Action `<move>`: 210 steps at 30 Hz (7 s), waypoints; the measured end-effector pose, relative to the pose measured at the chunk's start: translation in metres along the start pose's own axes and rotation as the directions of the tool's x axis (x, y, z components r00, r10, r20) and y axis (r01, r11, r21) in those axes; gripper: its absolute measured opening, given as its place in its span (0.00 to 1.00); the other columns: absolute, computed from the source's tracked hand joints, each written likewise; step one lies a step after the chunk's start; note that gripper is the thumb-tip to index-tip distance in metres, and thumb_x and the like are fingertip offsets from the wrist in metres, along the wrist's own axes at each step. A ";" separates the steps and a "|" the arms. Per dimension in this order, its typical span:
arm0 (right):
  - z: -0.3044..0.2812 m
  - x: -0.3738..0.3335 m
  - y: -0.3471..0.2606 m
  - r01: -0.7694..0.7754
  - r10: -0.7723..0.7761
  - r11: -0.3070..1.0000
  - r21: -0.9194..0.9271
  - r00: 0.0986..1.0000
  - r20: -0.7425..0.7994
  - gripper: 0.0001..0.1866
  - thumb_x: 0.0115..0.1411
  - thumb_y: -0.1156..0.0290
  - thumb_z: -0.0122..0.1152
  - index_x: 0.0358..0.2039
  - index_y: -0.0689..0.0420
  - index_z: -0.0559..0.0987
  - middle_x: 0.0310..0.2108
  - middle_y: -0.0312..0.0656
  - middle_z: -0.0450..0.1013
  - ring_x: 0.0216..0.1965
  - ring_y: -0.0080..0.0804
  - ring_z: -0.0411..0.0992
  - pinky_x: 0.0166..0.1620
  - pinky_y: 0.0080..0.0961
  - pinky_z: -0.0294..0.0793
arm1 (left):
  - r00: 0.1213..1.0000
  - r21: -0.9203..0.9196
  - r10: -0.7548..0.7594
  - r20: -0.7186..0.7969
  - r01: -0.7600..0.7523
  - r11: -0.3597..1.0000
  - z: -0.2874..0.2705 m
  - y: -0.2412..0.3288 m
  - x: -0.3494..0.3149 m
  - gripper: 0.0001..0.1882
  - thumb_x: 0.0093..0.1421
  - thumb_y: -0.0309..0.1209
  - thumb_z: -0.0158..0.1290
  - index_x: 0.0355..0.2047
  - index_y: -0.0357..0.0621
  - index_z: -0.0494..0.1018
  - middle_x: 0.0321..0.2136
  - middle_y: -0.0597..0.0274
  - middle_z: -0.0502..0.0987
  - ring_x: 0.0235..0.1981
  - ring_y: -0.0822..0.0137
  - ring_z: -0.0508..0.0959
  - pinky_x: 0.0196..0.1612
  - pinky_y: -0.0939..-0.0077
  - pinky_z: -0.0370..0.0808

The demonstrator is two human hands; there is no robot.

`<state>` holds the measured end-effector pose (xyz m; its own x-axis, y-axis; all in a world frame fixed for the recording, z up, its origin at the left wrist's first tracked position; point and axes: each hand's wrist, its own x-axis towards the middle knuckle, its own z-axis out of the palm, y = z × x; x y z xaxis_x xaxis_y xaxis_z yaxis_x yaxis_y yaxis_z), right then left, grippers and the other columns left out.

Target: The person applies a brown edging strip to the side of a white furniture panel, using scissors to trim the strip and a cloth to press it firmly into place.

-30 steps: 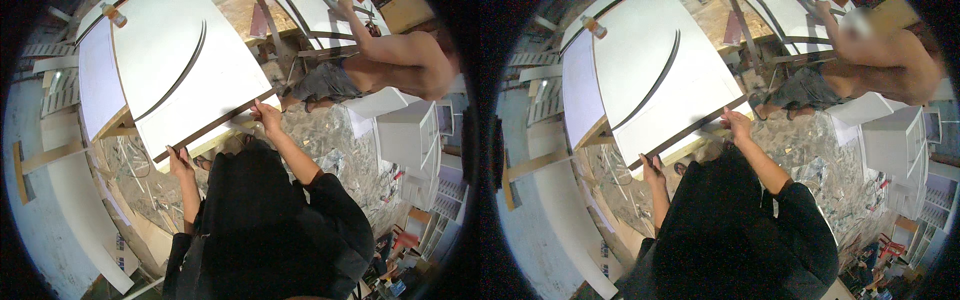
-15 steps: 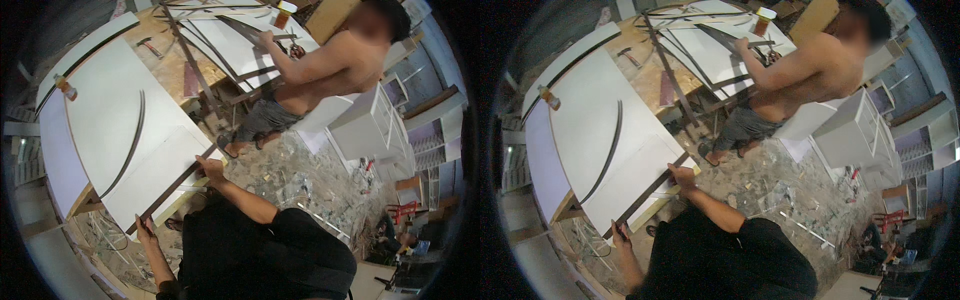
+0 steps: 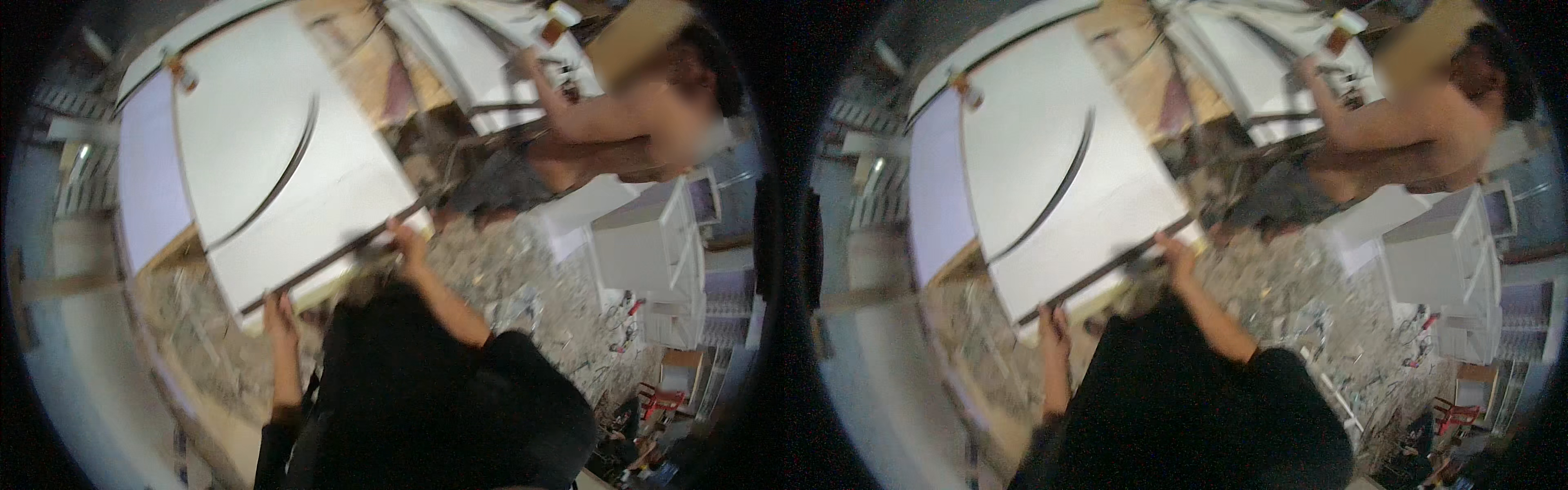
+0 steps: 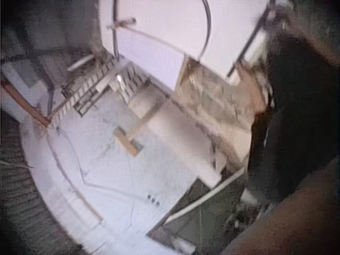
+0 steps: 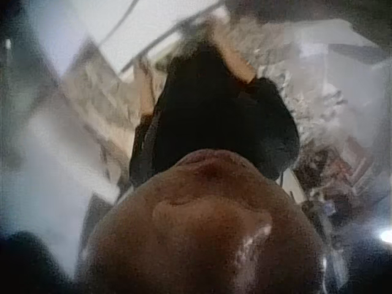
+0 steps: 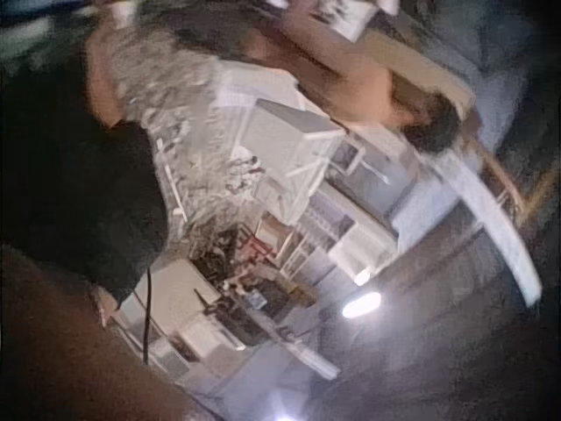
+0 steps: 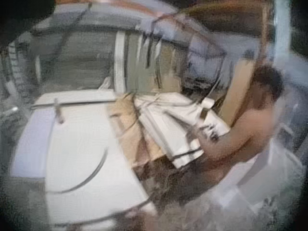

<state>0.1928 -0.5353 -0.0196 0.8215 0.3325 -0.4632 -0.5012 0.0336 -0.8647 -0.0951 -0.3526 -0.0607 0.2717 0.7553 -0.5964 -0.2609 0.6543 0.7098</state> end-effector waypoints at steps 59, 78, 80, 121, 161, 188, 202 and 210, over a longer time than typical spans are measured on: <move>-0.035 0.063 -0.048 0.834 -0.089 -0.533 -0.142 0.112 0.990 0.24 0.56 0.68 0.54 0.54 0.56 0.70 0.54 0.41 0.69 0.56 0.40 0.67 0.59 0.36 0.67 | 0.181 0.208 0.105 0.978 -0.794 -0.571 0.080 0.050 -0.005 0.19 0.56 0.35 0.58 0.48 0.46 0.74 0.47 0.62 0.77 0.53 0.55 0.74 0.55 0.59 0.72; -0.025 0.082 -0.063 0.878 -0.019 -0.475 -0.051 0.048 0.999 0.24 0.54 0.63 0.63 0.51 0.56 0.72 0.51 0.41 0.71 0.53 0.40 0.70 0.54 0.33 0.73 | 0.128 0.136 0.056 0.990 -0.789 -0.600 0.078 0.054 0.005 0.15 0.59 0.33 0.54 0.46 0.44 0.74 0.48 0.62 0.77 0.50 0.58 0.77 0.53 0.59 0.75; -0.024 0.077 -0.065 0.892 -0.047 -0.443 -0.087 0.074 0.996 0.26 0.54 0.63 0.63 0.53 0.56 0.71 0.52 0.41 0.71 0.53 0.40 0.70 0.56 0.35 0.71 | 0.148 0.169 0.085 0.985 -0.791 -0.588 0.077 0.053 0.000 0.15 0.59 0.33 0.55 0.46 0.45 0.74 0.48 0.63 0.77 0.50 0.59 0.77 0.53 0.60 0.75; 0.040 0.177 -0.193 0.852 -0.269 0.309 -0.422 0.504 0.821 0.16 0.60 0.60 0.61 0.46 0.53 0.81 0.30 0.45 0.79 0.28 0.29 0.76 0.34 0.28 0.74 | 0.367 0.566 0.600 0.711 -0.805 -0.179 0.092 0.226 0.070 0.12 0.59 0.32 0.56 0.40 0.37 0.79 0.38 0.49 0.80 0.37 0.55 0.80 0.42 0.69 0.75; 0.153 0.074 -0.143 0.978 -0.420 0.027 -0.205 0.197 0.886 0.10 0.51 0.66 0.65 0.33 0.55 0.82 0.34 0.40 0.78 0.37 0.41 0.75 0.41 0.33 0.75 | 0.196 0.405 0.444 0.874 -0.800 -0.443 0.151 0.195 0.044 0.10 0.55 0.39 0.59 0.35 0.50 0.82 0.34 0.64 0.82 0.31 0.60 0.82 0.34 0.70 0.78; 0.066 0.044 -0.146 0.891 -0.243 -0.349 -0.289 0.212 0.947 0.28 0.50 0.73 0.62 0.54 0.46 0.74 0.45 0.33 0.76 0.47 0.33 0.71 0.50 0.36 0.68 | 0.365 0.444 0.254 0.896 -0.736 -0.512 0.115 0.184 0.004 0.15 0.53 0.40 0.61 0.41 0.53 0.79 0.33 0.60 0.81 0.31 0.55 0.80 0.35 0.64 0.77; -0.010 0.036 -0.043 0.835 -0.251 -0.475 -0.279 0.176 0.952 0.25 0.49 0.72 0.60 0.51 0.49 0.73 0.50 0.35 0.69 0.52 0.34 0.66 0.55 0.39 0.65 | 0.380 0.419 0.179 0.907 -0.794 -0.441 0.053 0.097 -0.019 0.23 0.40 0.29 0.68 0.38 0.45 0.72 0.45 0.59 0.76 0.47 0.54 0.76 0.45 0.62 0.73; -0.026 0.027 -0.048 0.657 -0.289 -0.493 -0.570 0.494 0.820 0.25 0.57 0.72 0.51 0.57 0.44 0.69 0.62 0.41 0.61 0.62 0.38 0.61 0.61 0.47 0.60 | 0.210 0.211 0.055 0.976 -0.855 -0.473 0.059 0.087 0.031 0.27 0.43 0.41 0.66 0.43 0.44 0.73 0.48 0.54 0.74 0.51 0.49 0.70 0.54 0.50 0.63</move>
<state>0.2463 -0.5518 0.0042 0.3278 0.9274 0.1801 0.9421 -0.3352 0.0115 -0.0550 -0.2742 0.0046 0.9469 0.1585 0.2799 0.0864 -0.9635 0.2533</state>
